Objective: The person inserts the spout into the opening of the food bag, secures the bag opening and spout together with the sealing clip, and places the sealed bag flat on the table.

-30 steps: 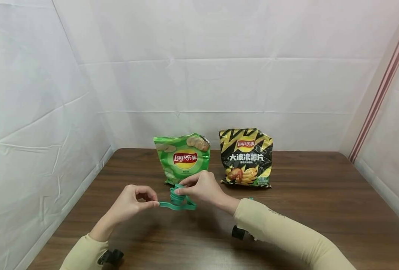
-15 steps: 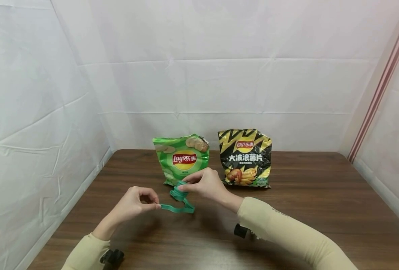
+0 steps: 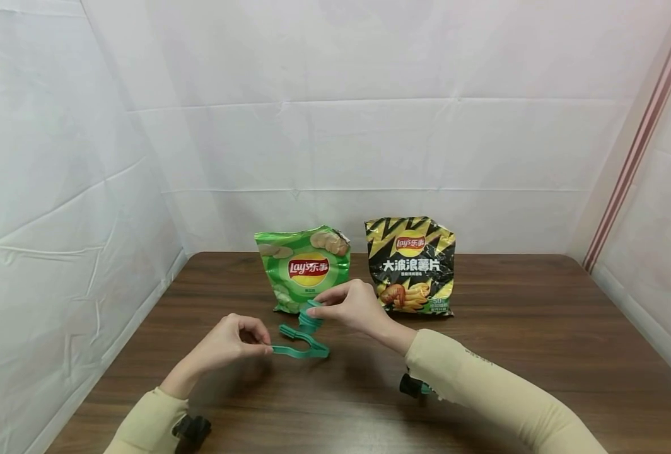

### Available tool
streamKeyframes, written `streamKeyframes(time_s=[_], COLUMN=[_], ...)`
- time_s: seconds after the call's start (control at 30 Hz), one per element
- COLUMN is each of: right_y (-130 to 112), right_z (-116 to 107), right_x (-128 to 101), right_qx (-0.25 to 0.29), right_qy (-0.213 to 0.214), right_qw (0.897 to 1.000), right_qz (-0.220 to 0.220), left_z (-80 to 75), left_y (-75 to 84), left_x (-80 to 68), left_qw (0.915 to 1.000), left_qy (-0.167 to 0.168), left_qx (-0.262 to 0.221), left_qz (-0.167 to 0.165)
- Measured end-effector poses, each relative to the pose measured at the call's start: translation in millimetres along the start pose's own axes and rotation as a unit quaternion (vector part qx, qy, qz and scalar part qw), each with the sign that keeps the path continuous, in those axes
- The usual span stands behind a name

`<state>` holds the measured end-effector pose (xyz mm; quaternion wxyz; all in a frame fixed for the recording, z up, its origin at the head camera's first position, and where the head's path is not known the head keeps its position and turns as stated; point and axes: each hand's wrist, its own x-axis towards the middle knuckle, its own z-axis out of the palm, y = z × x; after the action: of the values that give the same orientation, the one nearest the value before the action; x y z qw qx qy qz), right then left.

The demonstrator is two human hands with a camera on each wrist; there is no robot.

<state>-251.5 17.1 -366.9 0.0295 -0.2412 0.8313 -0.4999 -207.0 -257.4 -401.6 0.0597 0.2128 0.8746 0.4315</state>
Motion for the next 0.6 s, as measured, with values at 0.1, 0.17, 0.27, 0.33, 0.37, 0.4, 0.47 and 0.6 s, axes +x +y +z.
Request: streamKeyframes(time_s=[0.1, 0.17, 0.27, 0.33, 0.37, 0.4, 0.47, 0.6], right_y=[1.8, 2.8, 4.9, 5.7, 6.0, 6.6, 7.0, 8.2], right_z=[-0.6, -1.2, -2.1, -3.0, -3.7, -4.2, -5.4, -7.1], right_x=[-0.2, -0.6, -0.9, -0.8, -0.8, -0.6, -0.4, 0.0], right_qx=[-0.003, -0.005, -0.008, -0.007, -0.005, -0.005, -0.001, -0.001], right_qy=[0.002, 0.005, 0.008, 0.010, 0.010, 0.010, 0.010, 0.008], right_qw=[1.000, 1.000, 1.000, 1.000, 1.000, 1.000, 1.000, 1.000], right_qz=[-0.001, -0.002, 0.000, 0.002, 0.003, 0.004, 0.007, 0.010], left_z=[-0.5, -0.7, -0.3, -0.4, -0.6, -0.8, -1.8, -3.2], left_y=[-3.9, -5.1, -3.9, -5.2, -5.9, -6.6, -10.1, -10.7], left_x=[1.6, 1.9, 1.9, 2.5, 3.0, 3.5, 4.8, 6.3], left_qw=[1.0000, 0.9999, 0.9997, 0.9994, 0.9992, 0.9990, 0.9986, 0.9975], left_qy=[-0.007, -0.013, -0.023, -0.032, -0.035, -0.039, -0.048, -0.066], left_qx=[-0.005, -0.005, 0.006, 0.012, 0.014, 0.019, 0.020, 0.021], left_qz=[-0.001, -0.003, -0.009, -0.011, -0.013, -0.013, -0.011, -0.015])
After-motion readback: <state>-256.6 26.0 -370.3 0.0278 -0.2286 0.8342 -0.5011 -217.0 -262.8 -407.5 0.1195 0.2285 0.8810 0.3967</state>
